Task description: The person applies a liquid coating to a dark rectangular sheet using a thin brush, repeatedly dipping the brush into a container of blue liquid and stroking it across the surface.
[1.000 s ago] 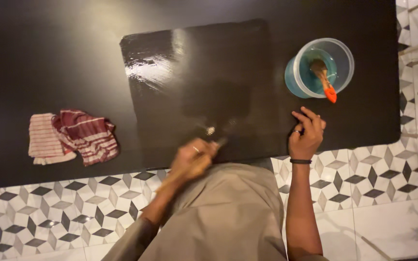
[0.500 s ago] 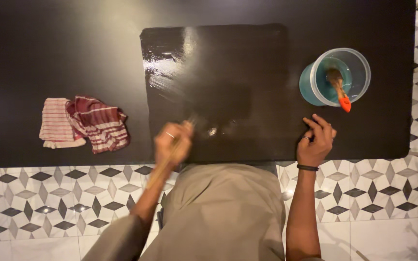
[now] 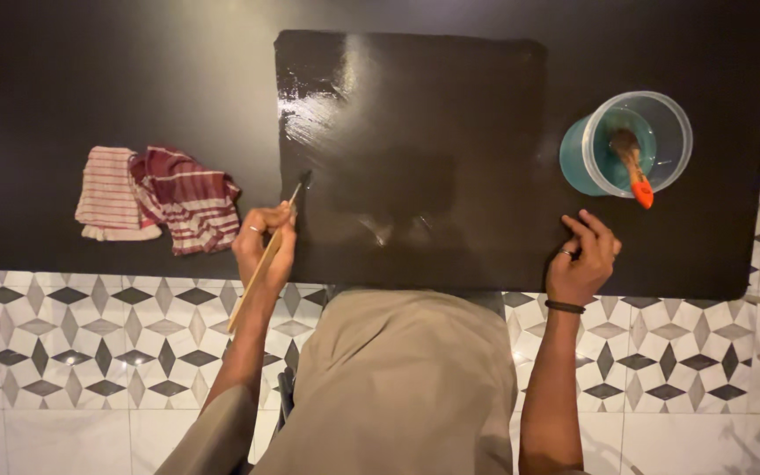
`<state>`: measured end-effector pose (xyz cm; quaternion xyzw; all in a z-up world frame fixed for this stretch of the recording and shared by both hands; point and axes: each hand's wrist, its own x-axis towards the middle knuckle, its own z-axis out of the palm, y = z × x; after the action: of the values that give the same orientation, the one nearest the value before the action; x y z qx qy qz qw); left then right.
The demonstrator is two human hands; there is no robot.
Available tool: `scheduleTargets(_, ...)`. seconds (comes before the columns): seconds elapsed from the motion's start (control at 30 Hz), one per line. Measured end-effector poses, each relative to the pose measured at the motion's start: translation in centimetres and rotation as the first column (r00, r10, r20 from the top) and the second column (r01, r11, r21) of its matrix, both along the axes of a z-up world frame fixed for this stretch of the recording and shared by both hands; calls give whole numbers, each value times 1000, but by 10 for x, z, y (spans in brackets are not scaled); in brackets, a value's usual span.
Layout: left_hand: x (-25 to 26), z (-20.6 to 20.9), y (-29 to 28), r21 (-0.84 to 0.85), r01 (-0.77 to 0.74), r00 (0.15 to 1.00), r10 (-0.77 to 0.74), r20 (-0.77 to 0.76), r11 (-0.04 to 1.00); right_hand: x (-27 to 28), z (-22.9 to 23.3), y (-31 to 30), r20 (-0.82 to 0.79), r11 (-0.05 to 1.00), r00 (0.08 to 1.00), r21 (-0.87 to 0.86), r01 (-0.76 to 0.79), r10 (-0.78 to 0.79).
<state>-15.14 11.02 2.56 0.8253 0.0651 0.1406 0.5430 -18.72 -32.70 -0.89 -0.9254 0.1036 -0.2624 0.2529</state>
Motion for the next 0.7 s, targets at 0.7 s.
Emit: scheduleTargets(0.7,-83,-19,-7,-86,-55,998,56,6,995,-1,1,1,26,999,999,-25,-28,29)
